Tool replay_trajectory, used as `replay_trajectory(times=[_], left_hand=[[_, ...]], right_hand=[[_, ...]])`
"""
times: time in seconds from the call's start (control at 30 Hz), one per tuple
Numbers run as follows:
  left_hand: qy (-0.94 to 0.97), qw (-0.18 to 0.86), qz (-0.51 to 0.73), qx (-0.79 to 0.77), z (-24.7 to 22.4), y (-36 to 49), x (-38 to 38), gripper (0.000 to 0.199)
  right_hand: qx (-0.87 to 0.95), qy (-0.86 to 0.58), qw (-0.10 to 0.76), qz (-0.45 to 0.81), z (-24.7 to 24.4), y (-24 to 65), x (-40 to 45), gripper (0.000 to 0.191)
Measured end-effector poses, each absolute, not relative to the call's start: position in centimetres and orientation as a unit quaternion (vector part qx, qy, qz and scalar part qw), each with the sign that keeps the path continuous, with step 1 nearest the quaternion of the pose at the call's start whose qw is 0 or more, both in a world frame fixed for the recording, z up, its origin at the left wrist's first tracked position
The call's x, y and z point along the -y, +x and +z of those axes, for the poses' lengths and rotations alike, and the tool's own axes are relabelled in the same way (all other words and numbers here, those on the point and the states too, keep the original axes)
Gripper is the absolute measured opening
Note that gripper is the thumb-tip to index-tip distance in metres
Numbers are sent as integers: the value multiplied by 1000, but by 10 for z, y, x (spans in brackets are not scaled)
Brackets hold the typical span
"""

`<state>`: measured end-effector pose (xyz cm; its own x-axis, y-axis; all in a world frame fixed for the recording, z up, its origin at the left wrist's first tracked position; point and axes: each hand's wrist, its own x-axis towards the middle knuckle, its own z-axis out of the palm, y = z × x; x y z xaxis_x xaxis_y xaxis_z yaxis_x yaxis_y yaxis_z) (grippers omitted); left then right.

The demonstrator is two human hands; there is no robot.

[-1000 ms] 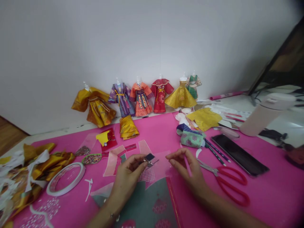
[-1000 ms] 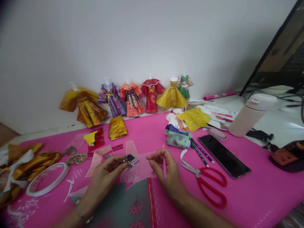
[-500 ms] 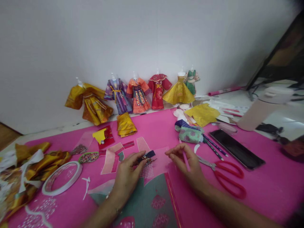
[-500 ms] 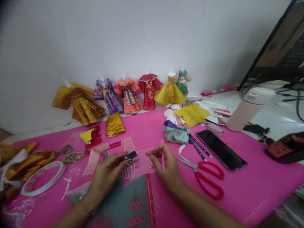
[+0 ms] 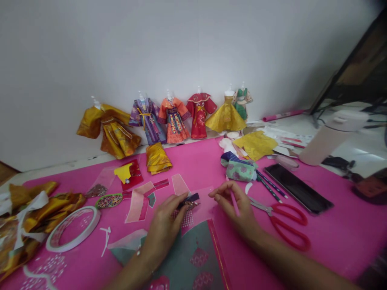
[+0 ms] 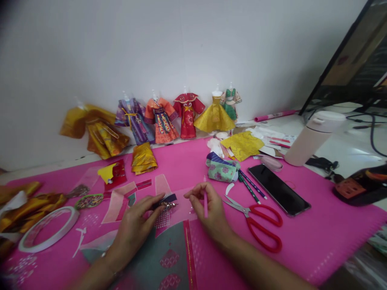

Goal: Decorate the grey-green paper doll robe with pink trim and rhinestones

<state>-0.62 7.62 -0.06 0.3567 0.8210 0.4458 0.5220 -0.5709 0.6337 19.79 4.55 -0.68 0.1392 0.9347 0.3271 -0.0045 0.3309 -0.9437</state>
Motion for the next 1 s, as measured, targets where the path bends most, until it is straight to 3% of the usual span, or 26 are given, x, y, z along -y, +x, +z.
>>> replay_trajectory(times=[0.4,1.0], left_hand=[[841,154,357,-377,0,-7,-73,30],[856,150,355,-343,0,-1,-69,29]], right_hand=[[660,-504,479,283,-6,198,-46,19],[669,-511,472,260,-6,193,-53,13]])
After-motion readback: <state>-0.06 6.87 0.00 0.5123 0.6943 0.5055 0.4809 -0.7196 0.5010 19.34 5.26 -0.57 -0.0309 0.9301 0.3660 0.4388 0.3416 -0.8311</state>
